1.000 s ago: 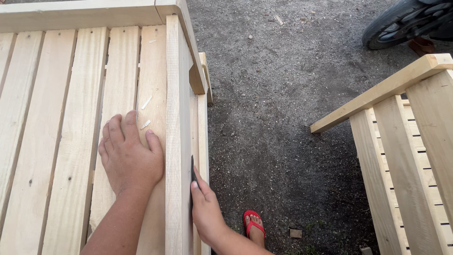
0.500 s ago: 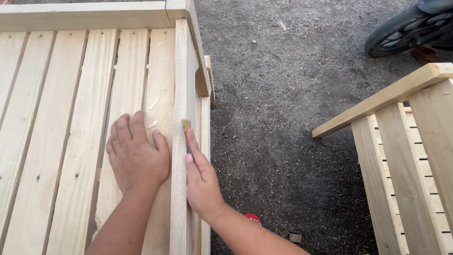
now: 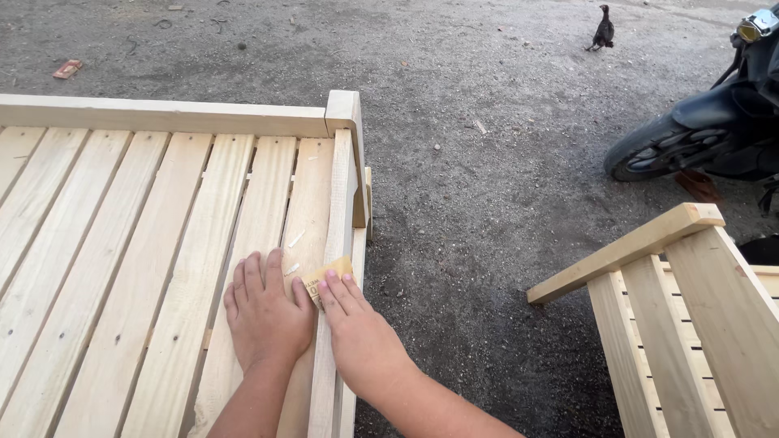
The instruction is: The person sands a slatted wooden bench outdoors, rubbing a sanding block along the edges, rails, and slats of the frame. They work their way around the piece, sanding the side rails and top surface, with sandpaper sheets resting on the bench.
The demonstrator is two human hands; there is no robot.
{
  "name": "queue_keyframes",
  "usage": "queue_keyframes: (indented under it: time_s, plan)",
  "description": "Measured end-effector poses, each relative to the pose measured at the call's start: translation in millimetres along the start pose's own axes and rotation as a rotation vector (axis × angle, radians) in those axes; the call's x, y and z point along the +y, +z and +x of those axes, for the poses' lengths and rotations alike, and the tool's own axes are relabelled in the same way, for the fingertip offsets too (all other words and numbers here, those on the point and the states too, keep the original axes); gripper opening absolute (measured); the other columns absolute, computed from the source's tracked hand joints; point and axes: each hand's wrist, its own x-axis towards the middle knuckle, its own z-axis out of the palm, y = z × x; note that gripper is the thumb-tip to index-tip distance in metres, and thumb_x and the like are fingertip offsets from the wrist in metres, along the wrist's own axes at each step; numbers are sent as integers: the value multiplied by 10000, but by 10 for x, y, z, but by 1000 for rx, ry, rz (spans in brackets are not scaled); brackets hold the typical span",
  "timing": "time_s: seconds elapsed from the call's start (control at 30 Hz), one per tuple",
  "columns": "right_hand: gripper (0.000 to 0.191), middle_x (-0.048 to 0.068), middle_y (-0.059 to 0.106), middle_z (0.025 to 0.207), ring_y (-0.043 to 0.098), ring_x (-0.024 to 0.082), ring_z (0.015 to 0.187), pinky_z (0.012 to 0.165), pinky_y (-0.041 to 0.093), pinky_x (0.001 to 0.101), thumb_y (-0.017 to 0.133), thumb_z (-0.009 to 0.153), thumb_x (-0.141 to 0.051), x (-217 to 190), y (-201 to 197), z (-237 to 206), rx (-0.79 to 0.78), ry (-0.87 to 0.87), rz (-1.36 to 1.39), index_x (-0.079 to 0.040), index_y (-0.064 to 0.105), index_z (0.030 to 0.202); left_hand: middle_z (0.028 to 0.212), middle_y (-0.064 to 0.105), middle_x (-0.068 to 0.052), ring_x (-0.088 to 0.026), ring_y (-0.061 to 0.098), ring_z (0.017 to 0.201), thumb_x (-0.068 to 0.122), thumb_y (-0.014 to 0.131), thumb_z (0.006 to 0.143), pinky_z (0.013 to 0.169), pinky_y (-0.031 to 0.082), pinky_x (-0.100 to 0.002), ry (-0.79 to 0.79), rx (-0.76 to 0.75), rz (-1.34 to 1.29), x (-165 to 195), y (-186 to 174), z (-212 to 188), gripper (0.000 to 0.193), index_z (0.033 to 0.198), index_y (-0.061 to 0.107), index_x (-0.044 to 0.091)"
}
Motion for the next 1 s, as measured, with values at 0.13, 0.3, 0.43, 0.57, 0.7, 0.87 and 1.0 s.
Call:
queue_keyframes:
  time_s: [0.13, 0.3, 0.43, 0.57, 0.7, 0.87, 1.0]
  plan:
    - [612, 286, 353, 1591, 329, 406, 1486, 1196, 297, 414, 481, 891, 16, 280, -85, 460, 57, -41, -67, 109, 395, 1490, 1546, 402, -103, -247, 297, 1474, 391, 494, 923, 1204, 201, -446, -30, -37, 16, 12, -33, -10, 602, 1485, 445, 181]
    - [563, 258, 357, 1593, 313, 403, 1484, 1192, 292, 418, 480, 935, -25, 774, -80, 1091, 64, -46, -72, 85, 419, 1484, 1527, 437, -94, -250, 328, 1469, 377, 501, 909, 1209, 219, -438, -38, -26, 10, 4, -15, -14, 591, 1467, 469, 185]
    - [530, 223, 389, 1588, 310, 380, 1495, 1201, 277, 424, 476, 944, -51, 1205, -98, 1777, 18, -139, -137, 45, 462, 1466, 1489, 472, -95, -250, 372, 1442, 378, 516, 878, 1183, 259, -447, -42, 73, -38, -37, 20, 0, 588, 1436, 503, 194]
    - [460, 198, 434, 1561, 329, 361, 1483, 1214, 264, 454, 474, 1004, -119, 1594, -86, 2202, -55, -254, -96, 20, 501, 1441, 1495, 463, -119, -267, 379, 1430, 345, 522, 879, 1164, 260, -468, -46, 60, -29, -50, -11, 26, 586, 1444, 505, 192]
    - [444, 168, 459, 1545, 342, 337, 1481, 1211, 252, 473, 498, 991, -151, 1837, -140, 2515, -95, -355, -13, -30, 543, 1416, 1563, 415, -88, -264, 358, 1465, 219, 542, 885, 1206, 259, -429, -268, -72, -153, 155, -116, 144, 613, 1490, 450, 178]
    - [425, 188, 479, 1510, 335, 355, 1464, 1194, 224, 502, 521, 985, -146, 1583, -169, 2375, -187, -512, -4, -21, 560, 1389, 1607, 289, -178, -343, 297, 1489, 18, 574, 776, 1203, 234, -477, -138, 61, -259, 725, -316, 315, 900, 1585, 182, 69]
    - [447, 194, 531, 1448, 366, 386, 1438, 1212, 264, 467, 557, 914, -91, 1121, -91, 1640, -502, -697, 80, -16, 579, 1354, 1642, 314, -105, -325, 364, 1445, -43, 620, 712, 1170, 336, -411, -241, -79, -464, 983, -491, 122, 1081, 1638, 114, 194]
